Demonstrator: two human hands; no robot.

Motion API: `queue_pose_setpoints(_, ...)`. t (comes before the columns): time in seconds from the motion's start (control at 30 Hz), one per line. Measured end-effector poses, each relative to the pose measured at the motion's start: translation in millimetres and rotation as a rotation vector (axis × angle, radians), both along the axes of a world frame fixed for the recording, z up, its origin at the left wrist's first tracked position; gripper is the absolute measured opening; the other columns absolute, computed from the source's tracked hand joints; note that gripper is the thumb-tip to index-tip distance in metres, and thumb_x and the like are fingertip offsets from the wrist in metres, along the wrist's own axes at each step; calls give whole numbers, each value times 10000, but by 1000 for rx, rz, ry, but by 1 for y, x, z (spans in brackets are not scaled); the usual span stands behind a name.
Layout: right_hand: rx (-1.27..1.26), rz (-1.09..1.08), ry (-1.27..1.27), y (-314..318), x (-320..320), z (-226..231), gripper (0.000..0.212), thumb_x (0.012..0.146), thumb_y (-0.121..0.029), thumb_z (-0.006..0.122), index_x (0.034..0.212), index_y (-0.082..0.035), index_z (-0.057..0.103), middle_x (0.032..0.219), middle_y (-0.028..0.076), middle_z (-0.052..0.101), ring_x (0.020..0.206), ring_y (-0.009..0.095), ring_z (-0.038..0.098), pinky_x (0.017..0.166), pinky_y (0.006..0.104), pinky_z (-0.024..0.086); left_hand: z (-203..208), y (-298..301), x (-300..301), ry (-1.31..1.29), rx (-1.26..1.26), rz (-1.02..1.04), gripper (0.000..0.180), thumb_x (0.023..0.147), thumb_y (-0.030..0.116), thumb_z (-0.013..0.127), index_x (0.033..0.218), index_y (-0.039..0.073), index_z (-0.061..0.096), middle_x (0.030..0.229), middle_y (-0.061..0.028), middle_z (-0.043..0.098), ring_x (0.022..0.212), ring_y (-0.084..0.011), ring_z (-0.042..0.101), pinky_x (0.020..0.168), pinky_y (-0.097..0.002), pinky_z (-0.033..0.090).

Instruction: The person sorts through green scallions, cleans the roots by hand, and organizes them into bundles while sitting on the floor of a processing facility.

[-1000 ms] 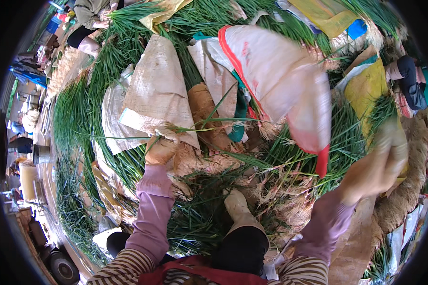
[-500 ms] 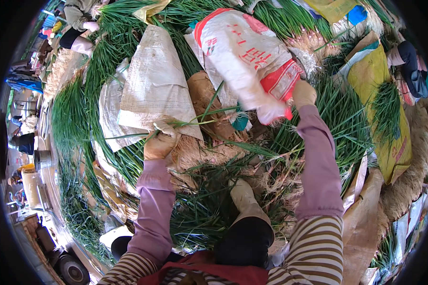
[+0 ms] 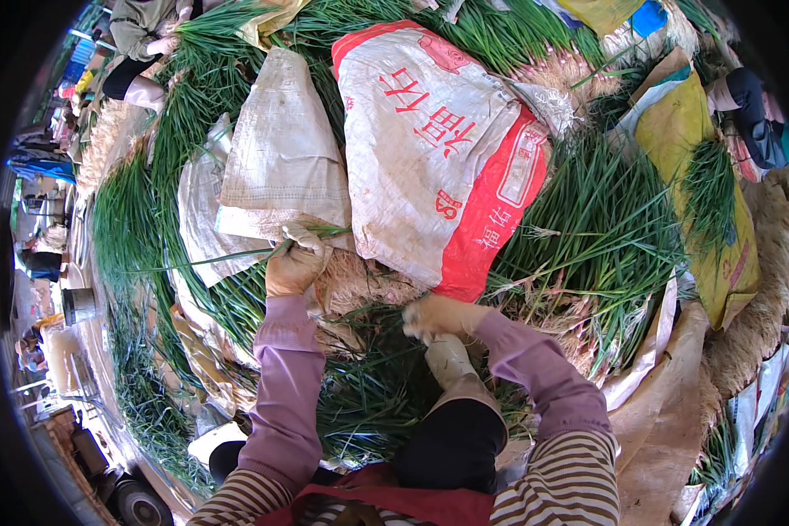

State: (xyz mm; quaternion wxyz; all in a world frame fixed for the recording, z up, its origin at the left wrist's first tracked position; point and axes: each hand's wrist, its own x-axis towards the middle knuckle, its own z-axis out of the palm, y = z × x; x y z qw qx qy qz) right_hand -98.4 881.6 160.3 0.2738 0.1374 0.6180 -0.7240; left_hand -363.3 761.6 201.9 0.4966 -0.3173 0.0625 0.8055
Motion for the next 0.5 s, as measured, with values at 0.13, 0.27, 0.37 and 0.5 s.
queue_pose_setpoints(0.13, 925, -687, 213, 79, -17, -35, 314, 822, -246, 553, 1037, -19, 586, 884, 198, 627, 838, 358, 601, 762, 434, 469, 3, 5, 5, 6, -59, -1, 246, 899, 198, 394, 845, 82, 605, 796, -4, 631, 706, -147, 541, 638, -327, 397)
queue_pose_setpoints(0.27, 1241, -914, 460, 166, -25, 2, 480, 757, -166, 645, 1148, 65, 491, 1206, 317, 424, 1087, 424, 435, 965, 455, 323, 1, -1, 5, 57, -35, 5, 255, 898, 193, 380, 848, 83, 603, 818, -6, 631, 709, -146, 541, 640, -325, 395)
queue_pose_setpoints(0.37, 1668, -968, 194, 217, -25, -5, 448, 746, -215, 672, 1068, 37, 488, 1079, 262, 515, 1033, 423, 472, 898, 458, 376, -1, 4, 9, 68, -5, -4, 243, 890, 191, 387, 859, 80, 601, 818, -6, 627, 709, -143, 539, 646, -322, 393)
queue_pose_setpoints(0.5, 1540, -800, 97, 185, -30, -12, 365, 749, -193, 643, 1041, -14, 517, 1035, 189, 571, 977, 391, 526, 864, 465, 406, 2, 3, 10, 29, 39, 18, 220, 860, 186, 407, 844, 39, 570, 803, -50, 616, 713, -173, 546, 661, -327, 407)
